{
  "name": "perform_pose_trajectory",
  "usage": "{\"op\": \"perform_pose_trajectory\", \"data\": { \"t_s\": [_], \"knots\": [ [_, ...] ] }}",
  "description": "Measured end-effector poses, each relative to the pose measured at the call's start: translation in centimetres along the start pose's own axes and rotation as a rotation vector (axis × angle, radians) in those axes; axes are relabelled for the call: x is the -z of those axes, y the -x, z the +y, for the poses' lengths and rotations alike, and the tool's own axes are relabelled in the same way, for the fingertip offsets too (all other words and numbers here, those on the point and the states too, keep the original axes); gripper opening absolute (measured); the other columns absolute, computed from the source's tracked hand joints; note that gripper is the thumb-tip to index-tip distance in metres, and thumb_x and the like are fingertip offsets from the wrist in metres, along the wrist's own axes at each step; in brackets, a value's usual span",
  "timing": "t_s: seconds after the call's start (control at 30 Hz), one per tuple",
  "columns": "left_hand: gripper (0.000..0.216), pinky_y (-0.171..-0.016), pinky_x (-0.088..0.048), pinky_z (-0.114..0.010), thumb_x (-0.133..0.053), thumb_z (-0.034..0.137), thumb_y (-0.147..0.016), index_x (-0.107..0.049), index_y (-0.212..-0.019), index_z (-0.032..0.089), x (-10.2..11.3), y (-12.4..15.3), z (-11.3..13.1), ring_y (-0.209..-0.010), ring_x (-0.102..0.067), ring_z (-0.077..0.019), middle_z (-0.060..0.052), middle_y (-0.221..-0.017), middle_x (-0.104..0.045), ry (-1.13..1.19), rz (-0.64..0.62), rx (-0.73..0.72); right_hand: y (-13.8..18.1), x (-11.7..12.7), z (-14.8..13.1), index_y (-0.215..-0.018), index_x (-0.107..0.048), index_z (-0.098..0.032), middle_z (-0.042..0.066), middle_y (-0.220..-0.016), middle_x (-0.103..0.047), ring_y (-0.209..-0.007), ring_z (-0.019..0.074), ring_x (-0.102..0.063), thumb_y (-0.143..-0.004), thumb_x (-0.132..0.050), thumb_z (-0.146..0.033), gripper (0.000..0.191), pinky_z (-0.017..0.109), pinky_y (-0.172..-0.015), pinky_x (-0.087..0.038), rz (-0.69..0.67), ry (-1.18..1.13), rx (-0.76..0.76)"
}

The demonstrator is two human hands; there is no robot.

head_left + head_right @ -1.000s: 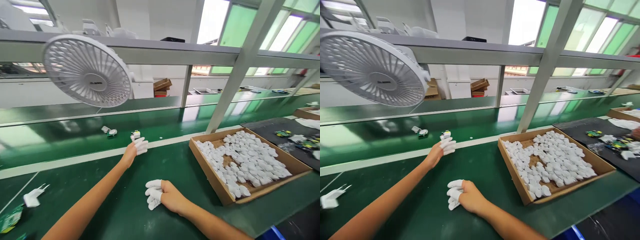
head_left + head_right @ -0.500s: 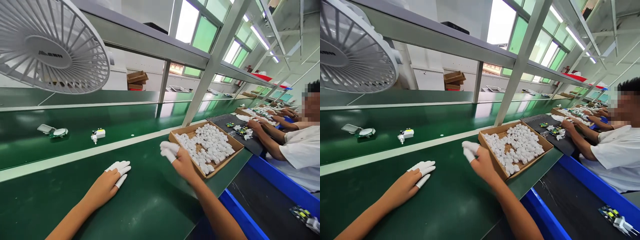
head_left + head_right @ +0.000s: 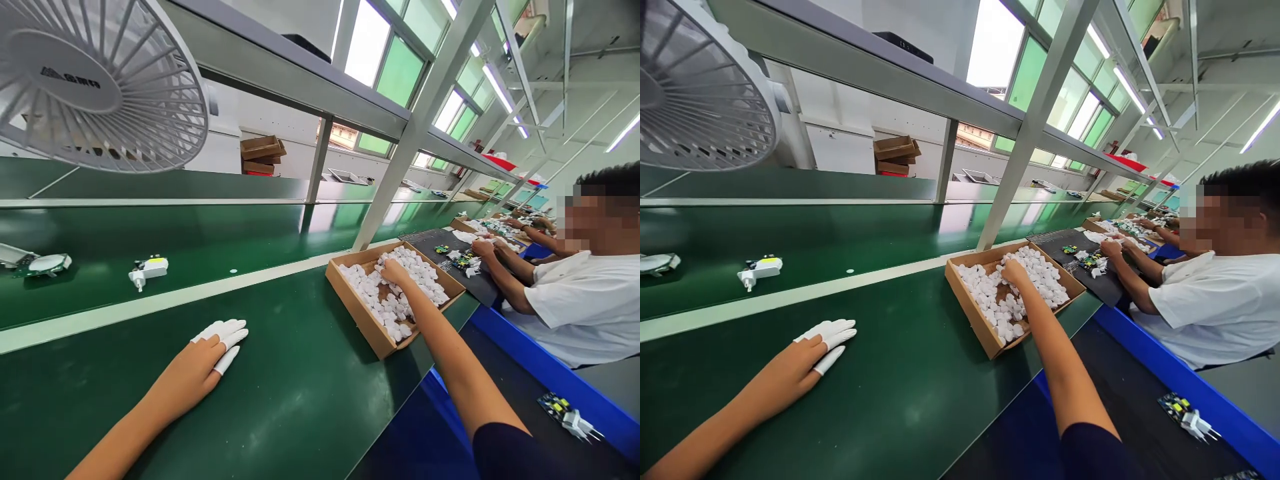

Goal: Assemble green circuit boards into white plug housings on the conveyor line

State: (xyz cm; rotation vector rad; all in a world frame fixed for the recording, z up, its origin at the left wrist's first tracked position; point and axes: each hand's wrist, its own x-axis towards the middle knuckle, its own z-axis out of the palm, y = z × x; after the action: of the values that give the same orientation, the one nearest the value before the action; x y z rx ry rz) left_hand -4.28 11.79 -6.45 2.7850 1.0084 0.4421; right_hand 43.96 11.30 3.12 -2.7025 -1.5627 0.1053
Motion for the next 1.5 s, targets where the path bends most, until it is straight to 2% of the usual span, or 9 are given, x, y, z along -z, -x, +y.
{"op": "perform_pose_trajectory", "data": {
  "t_s": [0.13,0.27,0.43,0.57,0.9,1.1,1.3,1.5],
  "knots": [
    [0.044,-0.079,-0.048,-0.040,-0.035,0.023,-0.084,-0.055,-0.122,0.028,0.3,-0.1,0.1,-0.086,-0.064,-0.0257,-0.006,-0.089,-0.069,0.010,-0.012,0.019,-0.9,-1.4,0.5,-0.114,-0.053,-0.014,0.009,-0.114,-0.056,-0.096,0.0199,-0.058,-0.089,-0.053,-0.030,0.029,0.040,-0.081,-0.050,-0.032,0.095,0.015],
    [0.041,-0.084,-0.047,-0.042,-0.038,0.026,-0.083,-0.057,-0.120,0.029,0.7,-0.3,0.3,-0.097,-0.062,-0.0284,-0.006,-0.098,-0.069,0.026,0.006,0.009,-0.6,-2.1,0.7,-0.113,-0.054,-0.013,0.009,-0.114,-0.056,-0.097,0.0200,-0.058,-0.089,-0.053,-0.030,0.029,0.040,-0.081,-0.049,-0.031,0.169,0.036],
    [0.045,-0.082,-0.048,-0.043,-0.036,0.023,-0.083,-0.053,-0.124,0.028,0.3,-0.1,0.0,-0.097,-0.062,-0.0285,-0.006,-0.094,-0.069,0.005,-0.044,0.031,0.0,-2.1,1.0,-0.114,-0.053,-0.014,0.009,-0.115,-0.056,-0.097,0.0202,-0.058,-0.089,-0.053,-0.030,0.029,0.040,-0.082,-0.049,0.006,0.224,0.027],
    [0.045,-0.083,-0.048,-0.042,-0.036,0.024,-0.083,-0.051,-0.126,0.029,-0.2,0.0,-0.3,-0.105,-0.059,-0.0291,-0.007,-0.104,-0.067,-0.021,-0.021,0.015,-0.1,-2.2,0.8,-0.114,-0.053,-0.015,0.008,-0.115,-0.055,-0.098,0.0204,-0.057,-0.089,-0.053,-0.030,0.029,0.041,-0.082,-0.049,0.027,0.229,0.006],
    [0.041,-0.084,-0.048,-0.041,-0.038,0.025,-0.083,-0.057,-0.120,0.028,1.1,-0.4,0.6,-0.095,-0.063,-0.0274,-0.006,-0.091,-0.070,0.003,-0.057,0.038,-0.4,-2.7,0.9,-0.114,-0.053,-0.015,0.008,-0.112,-0.057,-0.095,0.0195,-0.058,-0.089,-0.052,-0.030,0.029,0.040,-0.080,-0.050,0.042,0.157,0.032],
    [0.040,-0.092,-0.044,-0.044,-0.039,0.026,-0.084,-0.057,-0.120,0.028,1.1,-0.3,0.8,-0.100,-0.062,-0.0268,-0.006,-0.098,-0.069,0.038,-0.012,0.029,-0.3,-2.8,0.8,-0.114,-0.053,-0.014,0.008,-0.114,-0.056,-0.097,0.0200,-0.058,-0.089,-0.053,-0.030,0.030,0.040,-0.080,-0.050,0.044,0.149,0.049],
    [0.038,-0.095,-0.042,-0.046,-0.037,0.028,-0.086,-0.059,-0.118,0.028,1.1,-0.4,0.9,-0.108,-0.058,-0.0276,-0.007,-0.117,-0.063,0.007,-0.001,0.007,-0.3,-2.6,0.7,-0.113,-0.054,-0.014,0.008,-0.112,-0.057,-0.095,0.0195,-0.059,-0.089,-0.053,-0.030,0.028,0.039,-0.079,-0.050,-0.019,0.126,0.075],
    [0.039,-0.091,-0.045,-0.044,-0.037,0.027,-0.086,-0.057,-0.119,0.028,1.1,-0.4,0.8,-0.102,-0.061,-0.0265,-0.007,-0.113,-0.065,-0.001,-0.022,0.023,0.2,-2.2,1.0,-0.113,-0.054,-0.013,0.009,-0.113,-0.056,-0.097,0.0203,-0.058,-0.089,-0.053,-0.030,0.030,0.040,-0.081,-0.050,0.049,0.121,0.063]
  ]
}}
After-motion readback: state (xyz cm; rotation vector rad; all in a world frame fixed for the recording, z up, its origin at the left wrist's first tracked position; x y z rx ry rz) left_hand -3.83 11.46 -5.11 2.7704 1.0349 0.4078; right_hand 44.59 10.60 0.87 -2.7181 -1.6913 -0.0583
